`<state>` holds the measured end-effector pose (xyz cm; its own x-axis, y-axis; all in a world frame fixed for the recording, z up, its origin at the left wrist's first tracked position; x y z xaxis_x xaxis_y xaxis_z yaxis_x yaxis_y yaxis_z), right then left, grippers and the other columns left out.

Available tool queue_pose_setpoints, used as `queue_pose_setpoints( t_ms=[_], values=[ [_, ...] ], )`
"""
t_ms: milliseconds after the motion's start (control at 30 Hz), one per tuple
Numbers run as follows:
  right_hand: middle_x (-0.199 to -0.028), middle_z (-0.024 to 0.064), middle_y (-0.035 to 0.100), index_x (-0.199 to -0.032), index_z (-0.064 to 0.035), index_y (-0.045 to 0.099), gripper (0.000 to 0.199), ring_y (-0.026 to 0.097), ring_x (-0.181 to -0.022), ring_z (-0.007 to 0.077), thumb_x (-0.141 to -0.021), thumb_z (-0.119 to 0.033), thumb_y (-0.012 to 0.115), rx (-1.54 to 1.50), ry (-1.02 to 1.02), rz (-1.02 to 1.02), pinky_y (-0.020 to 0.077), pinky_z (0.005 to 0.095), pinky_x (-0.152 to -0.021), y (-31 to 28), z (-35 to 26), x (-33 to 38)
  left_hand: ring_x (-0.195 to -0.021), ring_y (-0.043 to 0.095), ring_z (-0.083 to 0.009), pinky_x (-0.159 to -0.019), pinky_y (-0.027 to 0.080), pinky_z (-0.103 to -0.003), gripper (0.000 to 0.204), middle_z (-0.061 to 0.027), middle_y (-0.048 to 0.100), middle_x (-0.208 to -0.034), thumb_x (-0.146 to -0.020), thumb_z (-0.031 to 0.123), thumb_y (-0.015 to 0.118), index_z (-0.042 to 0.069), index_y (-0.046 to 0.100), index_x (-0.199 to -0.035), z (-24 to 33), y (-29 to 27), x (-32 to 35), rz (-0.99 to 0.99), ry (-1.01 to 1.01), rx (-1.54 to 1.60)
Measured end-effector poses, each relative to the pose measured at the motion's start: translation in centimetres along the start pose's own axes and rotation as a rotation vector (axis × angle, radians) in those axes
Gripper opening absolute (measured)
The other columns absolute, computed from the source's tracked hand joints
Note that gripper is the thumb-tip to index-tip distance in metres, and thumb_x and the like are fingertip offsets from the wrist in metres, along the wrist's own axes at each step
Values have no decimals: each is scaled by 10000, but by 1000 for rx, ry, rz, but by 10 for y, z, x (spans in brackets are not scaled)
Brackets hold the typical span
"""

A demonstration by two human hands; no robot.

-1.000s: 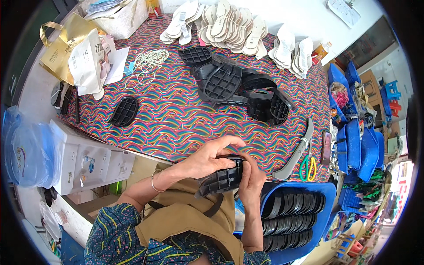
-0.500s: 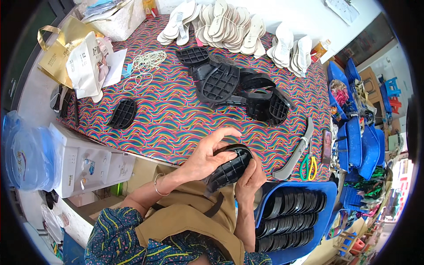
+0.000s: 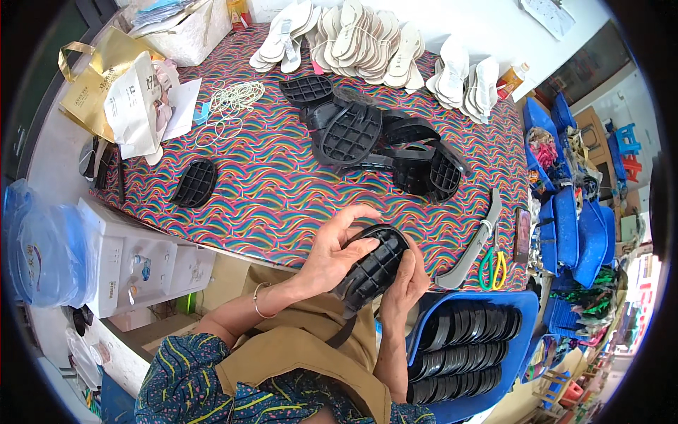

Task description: The person assembles black sandals by hand at a cluttered workbench. They pick up a black sole and a strap, align the components, and press them together to form a complete sandal. The person handles the parts one at a time, turning them over to check the fit and alignment.

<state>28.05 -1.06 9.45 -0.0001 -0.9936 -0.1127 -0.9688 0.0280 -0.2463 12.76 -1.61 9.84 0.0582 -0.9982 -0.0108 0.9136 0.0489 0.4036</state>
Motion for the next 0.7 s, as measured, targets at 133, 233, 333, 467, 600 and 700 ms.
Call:
queue_pose_setpoints(
  t_ms=[133, 233, 333, 467, 600, 700],
  values=[
    [-1187, 138, 664, -1311, 123, 546, 485, 635, -1027, 166, -1047, -279, 485, -342, 30, -38, 492, 289, -908, -2, 6, -2, -895, 624, -64, -732, 521, -212, 354, -75, 666, -1040, -977, -18, 545, 43, 471, -1318, 0, -3, -4, 15, -26, 11],
    [-1212, 137, 656, -1359, 121, 511, 495, 635, -1020, 142, -1038, -257, 512, -401, 74, -59, 494, 252, -875, -4, 18, 3, -916, 621, -69, -754, 523, -219, 341, -78, 661, -1079, -986, -15, 533, 43, 469, -1316, 0, -7, -7, 7, -45, 34],
    [-1182, 121, 672, -1333, 116, 542, 451, 636, -985, 124, -1024, -212, 545, -388, 86, -56, 489, 229, -843, -10, 20, 5, -952, 620, -75, -776, 521, -222, 341, -79, 656, -1093, -986, -17, 532, 39, 466, -1316, 1, -4, -6, -14, -23, 26],
    [-1027, 59, 699, -1259, 82, 623, 326, 612, -848, 70, -999, -107, 570, -239, 66, -31, 480, 198, -746, -14, 19, 1, -986, 620, -87, -802, 518, -230, 346, -80, 651, -1086, -984, -20, 537, 30, 463, -1319, -2, -4, -5, -25, 9, -18],
    [-906, 8, 687, -1212, 57, 665, 266, 570, -749, 32, -986, -28, 554, 103, -57, -24, 458, 178, -663, -14, 12, -2, -997, 621, -94, -821, 516, -238, 339, -83, 643, -1099, -986, -18, 535, 25, 466, -1316, -4, -5, -3, -9, 55, -93],
    [-897, -7, 678, -1201, 61, 665, 258, 564, -751, 29, -993, -45, 554, 75, -7, 10, 460, 187, -662, -13, 14, -5, -1000, 620, -96, -834, 512, -240, 331, -85, 640, -1108, -988, -13, 535, 22, 471, -1311, -6, -4, -1, 3, 56, -75]
  ],
)
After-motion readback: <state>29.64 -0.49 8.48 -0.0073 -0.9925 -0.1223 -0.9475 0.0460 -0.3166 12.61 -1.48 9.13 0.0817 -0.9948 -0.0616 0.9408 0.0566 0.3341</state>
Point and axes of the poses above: each hand's wrist, its own x-axis away from the middle knuckle, its own y-axis out of the palm, z = x × y, the point moved 9 cm from there along -x, towards the middle knuckle
